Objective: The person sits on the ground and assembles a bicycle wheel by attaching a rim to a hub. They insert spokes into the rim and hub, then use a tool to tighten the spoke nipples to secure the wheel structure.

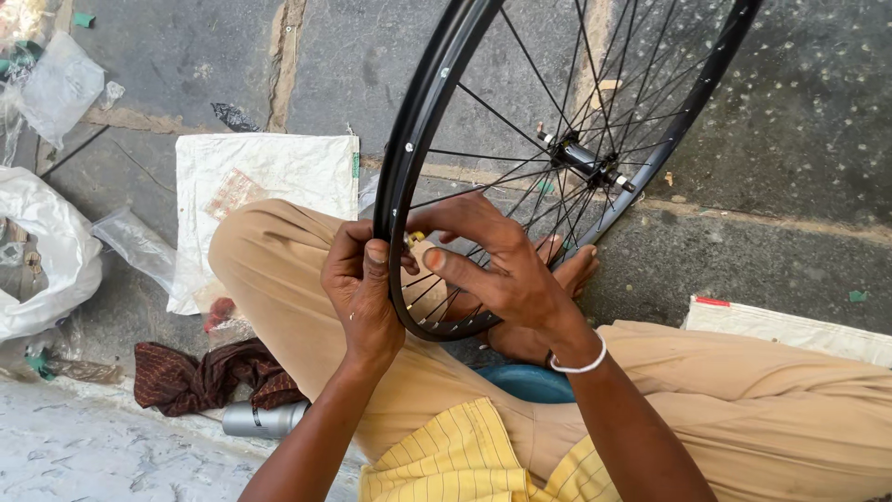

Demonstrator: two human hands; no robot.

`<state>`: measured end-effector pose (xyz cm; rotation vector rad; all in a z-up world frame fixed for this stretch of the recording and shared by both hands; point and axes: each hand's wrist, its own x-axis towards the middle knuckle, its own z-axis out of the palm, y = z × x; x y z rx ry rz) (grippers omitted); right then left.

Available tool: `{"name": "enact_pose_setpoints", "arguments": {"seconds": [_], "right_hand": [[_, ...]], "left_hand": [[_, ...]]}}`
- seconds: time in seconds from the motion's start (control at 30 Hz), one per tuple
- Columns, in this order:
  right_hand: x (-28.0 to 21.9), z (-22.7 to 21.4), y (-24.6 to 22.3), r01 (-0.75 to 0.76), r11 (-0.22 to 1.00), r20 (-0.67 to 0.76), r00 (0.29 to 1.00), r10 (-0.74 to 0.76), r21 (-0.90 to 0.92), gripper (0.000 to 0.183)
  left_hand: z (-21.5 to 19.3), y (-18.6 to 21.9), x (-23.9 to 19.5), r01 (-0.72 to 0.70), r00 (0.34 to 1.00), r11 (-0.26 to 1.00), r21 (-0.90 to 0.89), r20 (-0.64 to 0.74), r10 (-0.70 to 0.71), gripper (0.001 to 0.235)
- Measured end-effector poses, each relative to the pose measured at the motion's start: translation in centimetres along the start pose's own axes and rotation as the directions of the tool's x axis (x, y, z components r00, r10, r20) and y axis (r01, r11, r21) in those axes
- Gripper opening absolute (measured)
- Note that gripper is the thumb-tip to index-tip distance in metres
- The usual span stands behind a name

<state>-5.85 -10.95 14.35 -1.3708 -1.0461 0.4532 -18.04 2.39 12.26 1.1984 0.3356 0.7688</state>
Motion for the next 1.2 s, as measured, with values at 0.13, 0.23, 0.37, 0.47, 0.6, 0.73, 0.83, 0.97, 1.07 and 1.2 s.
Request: {"name": "enact_pose_setpoints", "arguments": {"seconds": [0.13, 0.23, 0.37, 0.47, 0.6, 0.73, 0.83, 0.97, 1.07, 1.2], "right_hand": [[-0.8, 1.3, 0.5, -0.057, 0.994, -0.075, 0.995, 0.064, 0.091, 0.018], [0.8, 2.4, 0.0, -0.068, 0.985, -0.133, 0.99, 0.047, -0.16, 0.034], [3.1, 3.1, -1.0, 0.023, 0.932, -0.141, 0.987, -0.079, -0.363, 0.051], [3.4, 2.7, -1.4, -0.042, 0.975, 0.012, 0.999, 0.04, 0.218, 0.036], [3.3, 3.2, -0.8, -0.181, 0.983, -0.164, 0.969, 0.185, 0.041, 0.036], [2.9, 3.5, 0.3, 0.011, 0.989, -0.043, 0.999, -0.017, -0.148, 0.055], [2.5, 3.5, 1.0, -0.112, 0.946, -0.077, 0.987, 0.141, 0.305, 0.031], [2.0, 3.3, 1.0, -0.046, 0.946, -0.17, 0.985, -0.01, -0.321, 0.054], [2.2, 3.2, 0.7, -0.089, 0.993, -0.065, 0.994, 0.085, -0.073, 0.056], [2.3, 3.3, 0.2, -0.124, 0.945, -0.109, 0.98, 0.164, 0.303, 0.025]], "left_hand": [[-0.8, -0.6, -0.3, 0.01, 1.0, 1.0, -0.03, -0.019, -0.011, 0.044], [-0.8, -0.8, -0.2, 0.035, 0.999, 0.996, -0.082, -0.022, -0.037, 0.047], [-1.3, -0.8, -0.2, 0.042, 0.996, 0.999, -0.034, -0.074, -0.044, 0.049], [-1.8, -1.2, -0.1, 0.053, 0.987, 0.998, -0.014, -0.15, -0.055, 0.047], [-1.8, -1.5, 0.1, 0.038, 0.989, 0.999, -0.004, -0.14, -0.038, 0.045], [-1.6, -1.0, 0.0, 0.076, 0.986, 0.997, 0.016, -0.148, -0.072, 0.045], [-1.6, -0.7, -0.2, 0.081, 0.987, 0.997, -0.01, -0.139, -0.081, 0.045], [-1.2, -1.0, -0.1, 0.032, 0.994, 0.999, 0.004, -0.106, -0.031, 0.045], [-1.3, -1.0, 0.1, 0.055, 0.988, 0.998, 0.026, -0.147, -0.051, 0.044], [-1.6, -1.1, -0.3, 0.047, 0.987, 0.999, -0.007, -0.151, -0.048, 0.042]]}}
